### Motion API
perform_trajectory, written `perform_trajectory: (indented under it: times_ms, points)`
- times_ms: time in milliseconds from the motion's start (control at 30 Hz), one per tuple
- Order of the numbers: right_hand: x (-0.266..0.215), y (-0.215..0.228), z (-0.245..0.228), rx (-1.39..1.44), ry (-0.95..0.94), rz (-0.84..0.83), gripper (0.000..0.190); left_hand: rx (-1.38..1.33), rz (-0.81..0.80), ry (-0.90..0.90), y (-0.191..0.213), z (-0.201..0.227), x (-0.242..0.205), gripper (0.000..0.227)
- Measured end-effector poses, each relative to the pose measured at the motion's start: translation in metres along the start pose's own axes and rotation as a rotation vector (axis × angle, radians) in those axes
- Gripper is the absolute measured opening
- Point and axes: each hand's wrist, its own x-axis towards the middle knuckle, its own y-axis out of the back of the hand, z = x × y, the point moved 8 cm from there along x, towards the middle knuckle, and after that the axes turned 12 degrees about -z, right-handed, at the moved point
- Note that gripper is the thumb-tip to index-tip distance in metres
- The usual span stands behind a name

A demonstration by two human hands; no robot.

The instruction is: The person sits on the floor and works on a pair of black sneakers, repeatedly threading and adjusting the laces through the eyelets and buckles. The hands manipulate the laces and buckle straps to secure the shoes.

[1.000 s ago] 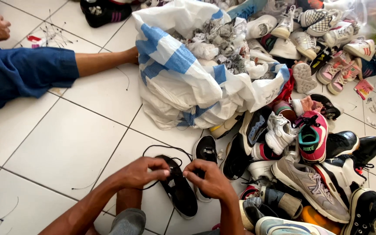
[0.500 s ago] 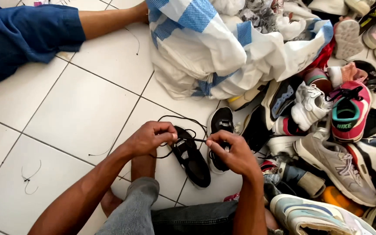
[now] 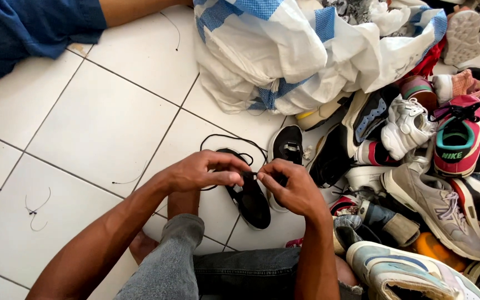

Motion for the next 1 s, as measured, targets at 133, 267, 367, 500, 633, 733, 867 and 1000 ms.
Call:
perform_trajectory:
  times_ms: [133, 267, 367, 500, 633, 733, 867, 1000]
  points:
    - [0.000, 0.000, -0.003, -0.023, -0.011, 0.001, 0.008, -0.068, -0.032, 0.022, 0.000, 0.001, -0.001, 0.043]
    - [0.004, -0.008, -0.008, -0.017, 0.012, -0.035, 0.006, 0.152, 0.074, 0.079, 0.005, -0.001, 0.009, 0.035]
    - [0.004, -0.008, -0.005, -0.006, 0.010, -0.032, 0.007, 0.208, 0.134, 0.061, 0.005, -0.003, 0.012, 0.022]
    - [-0.003, 0.011, 0.008, -0.057, -0.031, 0.046, 0.008, 0.148, 0.243, 0.064, 0.023, -0.020, 0.008, 0.015]
    - [-0.005, 0.013, 0.012, -0.070, 0.007, 0.057, 0.008, 0.207, 0.276, 0.116, 0.031, -0.019, -0.004, 0.017]
    - [-0.003, 0.010, 0.006, -0.088, 0.011, 0.068, 0.007, 0.233, 0.205, 0.174, 0.019, -0.009, -0.005, 0.022]
    - [0.003, -0.002, -0.001, -0.083, 0.055, 0.044, 0.006, 0.266, 0.152, 0.000, 0.004, -0.003, 0.008, 0.031]
    - [0.002, 0.003, 0.009, -0.048, 0.014, 0.093, 0.009, 0.307, 0.255, -0.068, 0.005, -0.001, 0.016, 0.017]
